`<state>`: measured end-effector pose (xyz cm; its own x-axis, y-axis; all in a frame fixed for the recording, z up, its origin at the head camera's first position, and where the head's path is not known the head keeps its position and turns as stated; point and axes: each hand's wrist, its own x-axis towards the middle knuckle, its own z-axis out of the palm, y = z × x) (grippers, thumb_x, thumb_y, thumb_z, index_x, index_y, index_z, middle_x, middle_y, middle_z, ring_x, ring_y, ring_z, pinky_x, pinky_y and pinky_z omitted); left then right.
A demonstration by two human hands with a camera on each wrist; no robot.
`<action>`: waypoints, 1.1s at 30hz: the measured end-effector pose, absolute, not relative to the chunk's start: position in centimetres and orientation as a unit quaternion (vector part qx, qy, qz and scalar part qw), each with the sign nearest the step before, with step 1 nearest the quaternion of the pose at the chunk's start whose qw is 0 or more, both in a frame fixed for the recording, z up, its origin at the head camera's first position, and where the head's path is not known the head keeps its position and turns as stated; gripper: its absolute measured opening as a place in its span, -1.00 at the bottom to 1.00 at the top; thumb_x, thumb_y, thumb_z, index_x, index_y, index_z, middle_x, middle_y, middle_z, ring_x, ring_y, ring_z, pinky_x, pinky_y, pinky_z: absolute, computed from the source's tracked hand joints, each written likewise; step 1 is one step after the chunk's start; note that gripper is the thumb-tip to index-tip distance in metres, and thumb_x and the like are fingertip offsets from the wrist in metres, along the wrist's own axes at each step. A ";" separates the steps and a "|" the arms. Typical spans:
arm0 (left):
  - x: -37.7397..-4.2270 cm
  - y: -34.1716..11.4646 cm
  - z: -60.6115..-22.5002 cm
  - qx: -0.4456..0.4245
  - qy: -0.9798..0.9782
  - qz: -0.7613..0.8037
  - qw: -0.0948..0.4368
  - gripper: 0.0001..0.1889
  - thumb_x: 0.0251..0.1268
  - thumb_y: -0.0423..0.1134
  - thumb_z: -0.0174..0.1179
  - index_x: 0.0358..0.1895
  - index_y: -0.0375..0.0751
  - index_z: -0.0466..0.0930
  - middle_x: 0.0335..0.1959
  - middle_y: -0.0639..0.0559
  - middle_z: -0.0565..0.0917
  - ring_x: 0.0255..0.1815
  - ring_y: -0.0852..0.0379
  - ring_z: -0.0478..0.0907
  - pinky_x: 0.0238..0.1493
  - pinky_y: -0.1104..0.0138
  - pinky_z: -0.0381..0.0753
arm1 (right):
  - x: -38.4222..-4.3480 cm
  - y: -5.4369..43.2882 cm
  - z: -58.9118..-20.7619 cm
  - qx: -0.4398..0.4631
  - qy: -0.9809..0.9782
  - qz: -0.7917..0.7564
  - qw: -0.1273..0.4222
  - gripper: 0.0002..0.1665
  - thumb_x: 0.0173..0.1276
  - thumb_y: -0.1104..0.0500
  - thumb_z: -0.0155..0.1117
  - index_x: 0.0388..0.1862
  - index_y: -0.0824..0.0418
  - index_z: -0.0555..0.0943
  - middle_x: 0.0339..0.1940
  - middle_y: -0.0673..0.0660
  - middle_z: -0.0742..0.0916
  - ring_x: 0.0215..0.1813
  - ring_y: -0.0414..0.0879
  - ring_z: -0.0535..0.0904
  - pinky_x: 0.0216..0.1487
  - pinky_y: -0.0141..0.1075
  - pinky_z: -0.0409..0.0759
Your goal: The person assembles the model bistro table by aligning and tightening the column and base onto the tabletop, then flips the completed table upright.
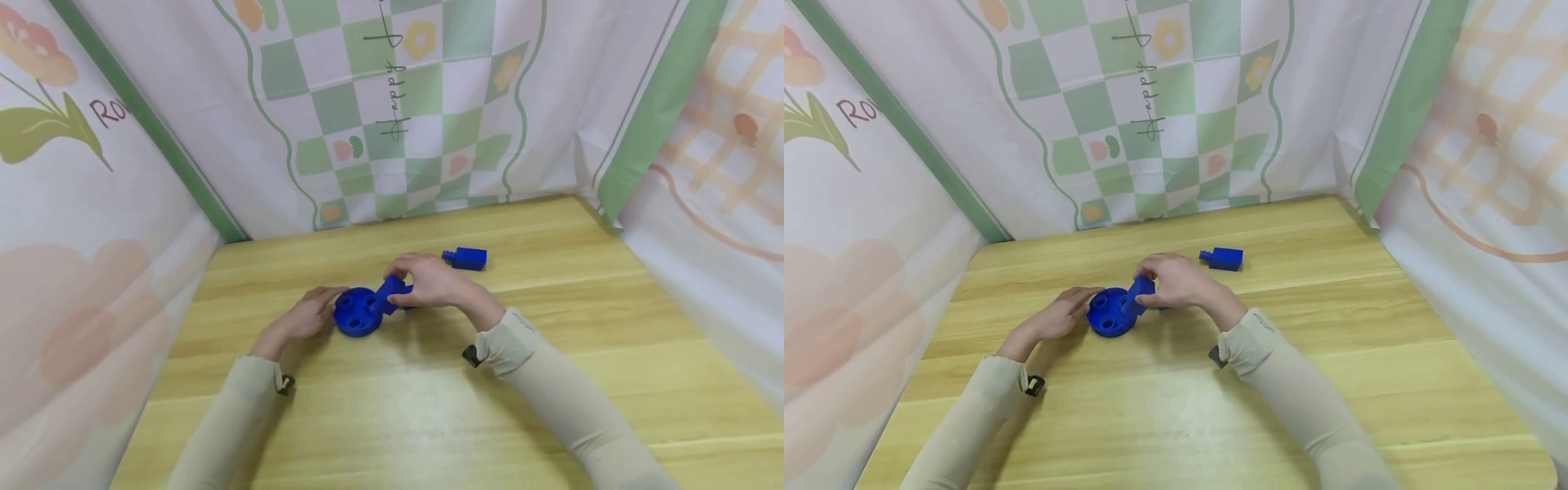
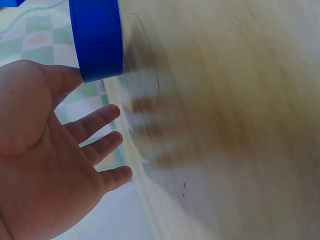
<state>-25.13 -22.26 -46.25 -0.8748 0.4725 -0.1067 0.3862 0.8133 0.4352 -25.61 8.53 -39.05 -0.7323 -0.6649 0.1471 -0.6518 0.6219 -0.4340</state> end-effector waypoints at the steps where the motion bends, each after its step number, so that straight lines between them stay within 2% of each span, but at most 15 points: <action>1: -25.1 -22.3 -46.2 0.227 0.947 0.203 0.106 -0.50 0.61 -0.20 -0.13 0.54 0.05 0.22 0.48 -0.26 0.32 0.53 -0.27 0.21 0.51 -0.16 0.19 | -25.6 8.3 -39.0 -0.366 0.901 -0.232 0.014 -0.50 0.25 -0.15 0.41 0.10 0.03 0.64 -0.01 0.00 0.73 0.06 -0.07 0.65 0.13 -0.10 0.61; 12: -25.5 -22.2 -46.4 0.226 0.949 0.194 0.105 -0.51 0.63 -0.16 -0.17 0.54 0.13 0.21 0.48 -0.20 0.33 0.52 -0.22 0.24 0.49 -0.14 0.24 | -25.7 6.4 -38.9 -0.379 0.899 -0.219 0.014 -0.51 0.25 -0.13 0.43 0.08 0.07 0.65 -0.03 0.00 0.72 0.02 -0.09 0.63 0.11 -0.15 0.61; 19: -25.4 -22.1 -46.4 0.230 0.949 0.193 0.098 -0.52 0.62 -0.18 -0.14 0.53 0.09 0.24 0.45 -0.23 0.36 0.50 -0.24 0.26 0.48 -0.16 0.25 | -25.7 5.4 -39.3 -0.389 0.897 -0.210 0.014 -0.52 0.24 -0.14 0.43 0.06 0.06 0.66 -0.03 -0.01 0.72 0.01 -0.10 0.63 0.08 -0.18 0.62; 33: -25.1 -22.2 -46.1 0.225 0.951 0.191 0.096 -0.52 0.61 -0.19 -0.12 0.51 0.11 0.26 0.43 -0.21 0.39 0.49 -0.25 0.28 0.47 -0.18 0.25 | -25.6 3.4 -39.1 -0.419 0.891 -0.172 0.005 -0.51 0.23 -0.12 0.42 0.06 0.09 0.67 0.04 0.02 0.72 0.10 -0.08 0.63 0.20 -0.18 0.60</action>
<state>-25.09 -22.20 -46.10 -0.8805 0.4639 -0.0972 0.3906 0.8264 0.4055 -25.65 3.37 -39.09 -0.6489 -0.7486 0.1360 -0.7454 0.5895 -0.3112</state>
